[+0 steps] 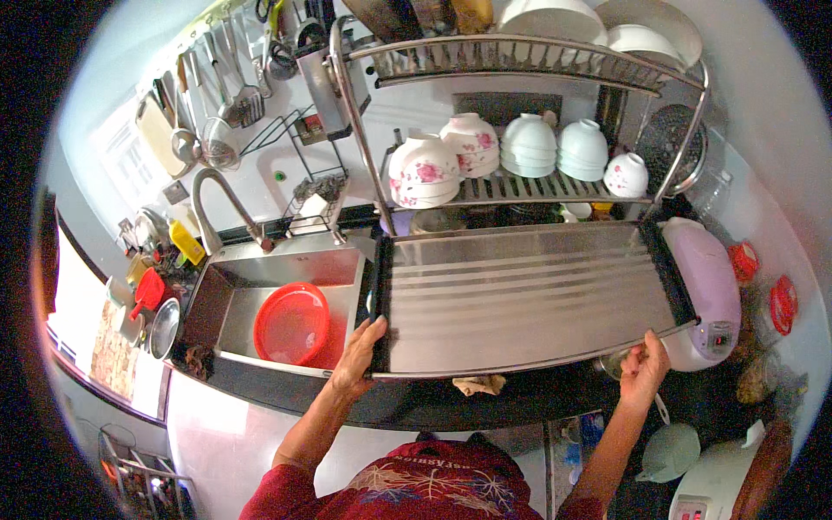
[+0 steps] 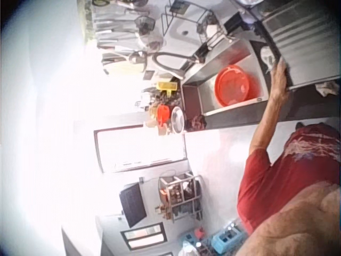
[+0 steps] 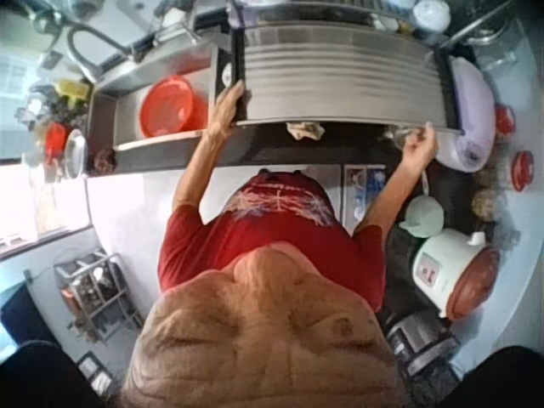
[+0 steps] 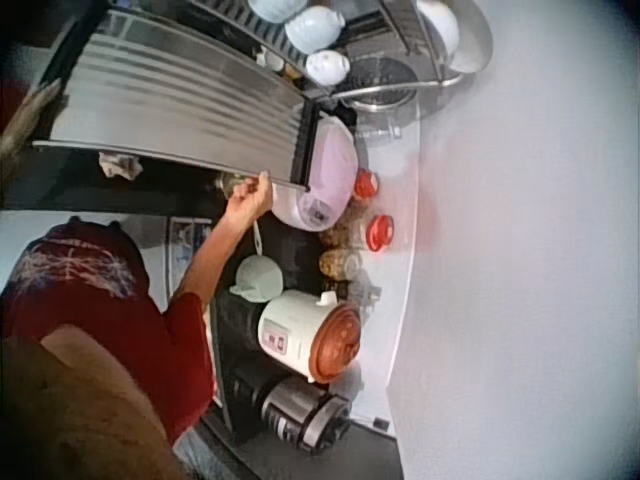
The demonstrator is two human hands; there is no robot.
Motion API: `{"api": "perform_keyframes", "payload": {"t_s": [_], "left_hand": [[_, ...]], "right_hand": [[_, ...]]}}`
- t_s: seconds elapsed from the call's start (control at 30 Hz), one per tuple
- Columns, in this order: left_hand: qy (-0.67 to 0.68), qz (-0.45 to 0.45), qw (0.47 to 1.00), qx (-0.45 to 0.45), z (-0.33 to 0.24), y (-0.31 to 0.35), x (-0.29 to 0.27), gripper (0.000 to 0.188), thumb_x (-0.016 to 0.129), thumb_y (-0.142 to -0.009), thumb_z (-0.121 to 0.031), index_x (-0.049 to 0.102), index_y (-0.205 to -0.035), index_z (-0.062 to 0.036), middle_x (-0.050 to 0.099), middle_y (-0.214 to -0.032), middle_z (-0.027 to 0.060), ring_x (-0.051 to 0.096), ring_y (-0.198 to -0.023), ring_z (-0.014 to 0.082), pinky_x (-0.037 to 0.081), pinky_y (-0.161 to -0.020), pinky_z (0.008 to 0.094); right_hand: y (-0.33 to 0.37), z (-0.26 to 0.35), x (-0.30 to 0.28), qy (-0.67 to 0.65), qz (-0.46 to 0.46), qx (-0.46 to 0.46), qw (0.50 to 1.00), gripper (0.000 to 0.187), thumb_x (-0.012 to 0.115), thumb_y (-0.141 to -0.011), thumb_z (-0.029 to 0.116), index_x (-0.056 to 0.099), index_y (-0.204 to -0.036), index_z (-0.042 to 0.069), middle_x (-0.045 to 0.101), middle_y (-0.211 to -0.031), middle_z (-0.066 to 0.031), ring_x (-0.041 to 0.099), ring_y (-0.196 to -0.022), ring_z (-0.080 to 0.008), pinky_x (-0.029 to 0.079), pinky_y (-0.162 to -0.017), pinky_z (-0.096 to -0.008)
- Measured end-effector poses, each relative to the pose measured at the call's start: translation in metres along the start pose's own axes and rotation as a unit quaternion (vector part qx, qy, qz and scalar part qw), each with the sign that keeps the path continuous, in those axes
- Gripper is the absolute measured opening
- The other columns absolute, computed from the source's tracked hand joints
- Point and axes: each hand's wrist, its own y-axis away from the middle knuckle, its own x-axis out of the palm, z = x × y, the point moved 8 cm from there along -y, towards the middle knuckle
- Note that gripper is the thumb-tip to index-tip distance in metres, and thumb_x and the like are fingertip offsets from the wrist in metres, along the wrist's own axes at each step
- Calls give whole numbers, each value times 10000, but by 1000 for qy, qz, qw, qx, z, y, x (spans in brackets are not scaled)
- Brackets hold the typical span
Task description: The person cleans a metal baking tray in a kitchen sink. They scrub the tray with a sponge, rinse it under running water, and dry it with a cloth. Finally, the person places the clean tray into a dish rack.
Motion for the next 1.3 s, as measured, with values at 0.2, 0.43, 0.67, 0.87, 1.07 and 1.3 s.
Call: {"api": "perform_keyframes", "payload": {"t_s": [0.2,0.43,0.67,0.87,1.07,1.3], "left_hand": [[-16,84,996,6,-26,0,34,492,528,-845,-372,411,-1167,-18,508,-1013,90,532,-858,160,486,-570,328],[8,108,994,30,-35,-16,46,400,505,-860,-354,446,-1098,-37,522,-831,46,536,-591,119,411,-365,252],[12,103,994,33,-30,-35,42,431,520,-853,-369,433,-1109,-33,516,-828,54,529,-567,129,391,-339,255],[13,86,996,16,-22,-42,45,635,540,-841,-372,278,-1295,-12,546,-977,112,565,-733,158,434,-389,271],[44,126,989,63,-31,-31,47,296,486,-872,-271,468,-1078,-58,570,-775,55,566,-495,131,428,-290,238],[20,122,991,52,-27,-32,54,317,503,-868,-313,458,-1073,-76,572,-814,64,559,-480,136,426,-300,244]], "right_hand": [[-11,1,1,14,-17,-6,1000,238,627,-778,251,481,-674,94,452,-559,-5,313,-379,-72,209,-331,-218],[-26,-6,2,0,-11,1,1000,230,636,-768,235,479,-663,104,461,-557,-5,325,-374,-73,222,-323,-218],[-28,-7,16,2,-1,-3,1000,223,635,-766,223,486,-655,101,465,-553,-4,311,-367,-74,223,-336,-214],[-37,-5,8,-16,-11,-15,1000,208,664,-756,218,503,-689,105,474,-558,4,325,-363,-62,221,-325,-201],[-31,-7,29,-34,-4,1,999,201,640,-759,171,472,-676,97,455,-559,-23,302,-366,-85,214,-340,-220],[-32,6,28,-39,10,-22,999,208,653,-757,180,492,-662,88,479,-553,-14,312,-364,-75,213,-348,-208]]}}
